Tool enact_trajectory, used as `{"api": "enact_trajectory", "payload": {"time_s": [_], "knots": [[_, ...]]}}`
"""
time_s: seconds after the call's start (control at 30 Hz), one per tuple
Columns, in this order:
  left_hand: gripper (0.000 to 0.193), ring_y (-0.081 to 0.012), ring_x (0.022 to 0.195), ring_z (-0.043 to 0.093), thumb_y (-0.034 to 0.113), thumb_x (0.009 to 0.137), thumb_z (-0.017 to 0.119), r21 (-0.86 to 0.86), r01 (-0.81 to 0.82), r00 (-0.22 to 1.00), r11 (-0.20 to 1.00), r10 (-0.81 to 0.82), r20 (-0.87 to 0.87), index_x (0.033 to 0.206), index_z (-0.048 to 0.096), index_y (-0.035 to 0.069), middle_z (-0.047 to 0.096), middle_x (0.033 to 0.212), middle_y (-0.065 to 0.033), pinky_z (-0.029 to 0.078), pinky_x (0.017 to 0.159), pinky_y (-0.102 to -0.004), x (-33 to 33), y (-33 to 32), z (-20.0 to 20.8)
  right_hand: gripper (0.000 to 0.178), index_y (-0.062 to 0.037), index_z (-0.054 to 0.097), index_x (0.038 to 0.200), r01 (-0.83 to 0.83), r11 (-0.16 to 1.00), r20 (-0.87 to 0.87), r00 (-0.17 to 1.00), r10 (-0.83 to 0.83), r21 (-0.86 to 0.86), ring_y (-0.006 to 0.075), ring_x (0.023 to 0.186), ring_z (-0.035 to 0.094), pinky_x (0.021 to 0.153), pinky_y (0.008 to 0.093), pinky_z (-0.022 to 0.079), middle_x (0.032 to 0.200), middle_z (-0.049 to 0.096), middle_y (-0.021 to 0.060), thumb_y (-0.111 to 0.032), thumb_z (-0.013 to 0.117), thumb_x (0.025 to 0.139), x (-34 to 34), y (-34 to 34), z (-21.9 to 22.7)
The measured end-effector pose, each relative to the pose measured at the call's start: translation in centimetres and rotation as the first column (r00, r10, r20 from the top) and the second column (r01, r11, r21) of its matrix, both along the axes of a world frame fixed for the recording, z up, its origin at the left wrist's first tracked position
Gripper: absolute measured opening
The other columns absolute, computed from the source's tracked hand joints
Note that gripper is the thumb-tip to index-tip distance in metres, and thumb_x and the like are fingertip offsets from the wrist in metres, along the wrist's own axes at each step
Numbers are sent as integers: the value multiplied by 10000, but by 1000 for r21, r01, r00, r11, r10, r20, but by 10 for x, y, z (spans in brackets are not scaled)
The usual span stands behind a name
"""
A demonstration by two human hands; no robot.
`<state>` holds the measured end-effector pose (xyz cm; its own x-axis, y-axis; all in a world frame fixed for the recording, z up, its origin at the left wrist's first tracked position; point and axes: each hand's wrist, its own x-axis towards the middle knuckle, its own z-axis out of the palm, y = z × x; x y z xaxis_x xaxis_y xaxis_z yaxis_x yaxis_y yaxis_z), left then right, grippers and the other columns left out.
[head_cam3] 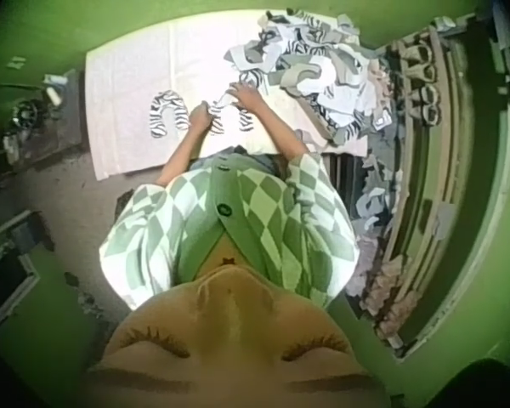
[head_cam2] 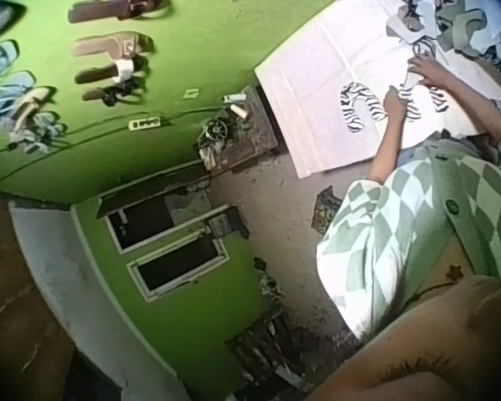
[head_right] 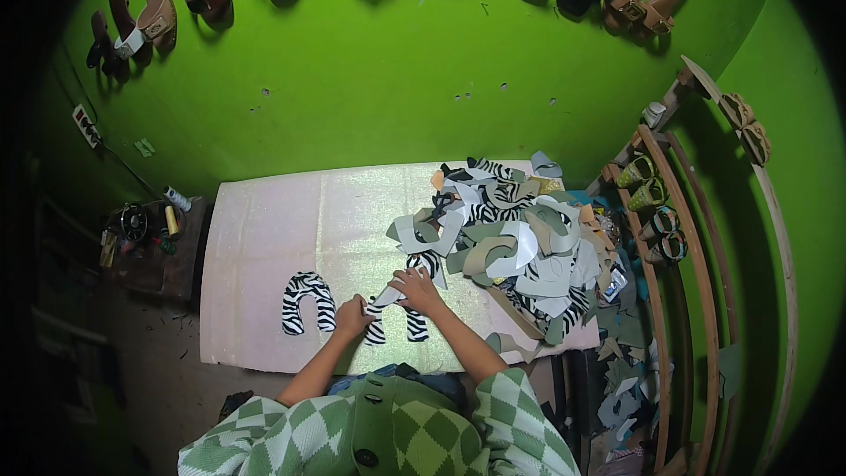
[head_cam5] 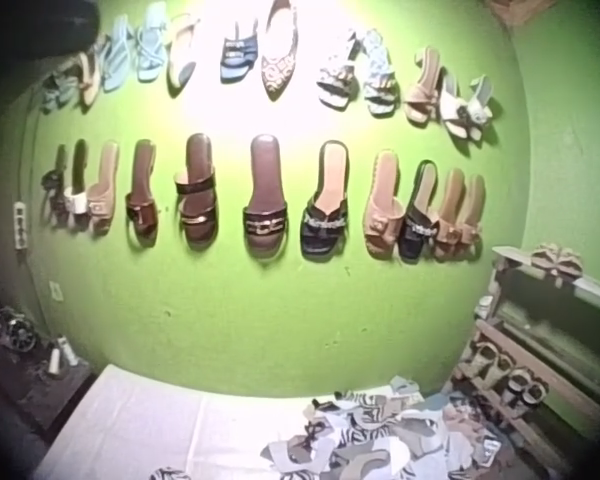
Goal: Sorting and arranging zebra-patterned shoe components on a workshop table.
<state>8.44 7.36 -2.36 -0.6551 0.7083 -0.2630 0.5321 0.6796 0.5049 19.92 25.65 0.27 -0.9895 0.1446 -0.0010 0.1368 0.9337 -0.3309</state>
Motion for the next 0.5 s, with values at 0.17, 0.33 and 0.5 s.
{"api": "enact_trajectory", "payload": {"time_s": [0.17,0.33,0.5], "knots": [[440,-282,740,616,258,629,775,-37,-40,997,998,42,60,928,510,76,628,774,-102,466,635,-389,9,0,11,200,-149,641,968,68,984,41,997,-62,-167,187,1036,475,943,412,271,1040,593,5,-271,547,840,-14,5,1],[451,-254,805,595,169,686,737,324,-74,997,943,73,17,1055,505,50,597,948,-126,470,694,-355,3,9,22,241,-40,600,925,107,879,-48,988,-146,-464,366,750,584,658,400,443,814,609,185,-248,485,888,-31,19,-8],[412,-190,715,615,171,749,711,401,-384,877,831,192,441,1076,497,39,606,884,-106,490,646,-297,-15,18,-3,230,-30,594,907,92,855,27,995,-91,-510,344,757,586,675,388,440,811,608,182,-233,486,889,-26,25,-9]]}}
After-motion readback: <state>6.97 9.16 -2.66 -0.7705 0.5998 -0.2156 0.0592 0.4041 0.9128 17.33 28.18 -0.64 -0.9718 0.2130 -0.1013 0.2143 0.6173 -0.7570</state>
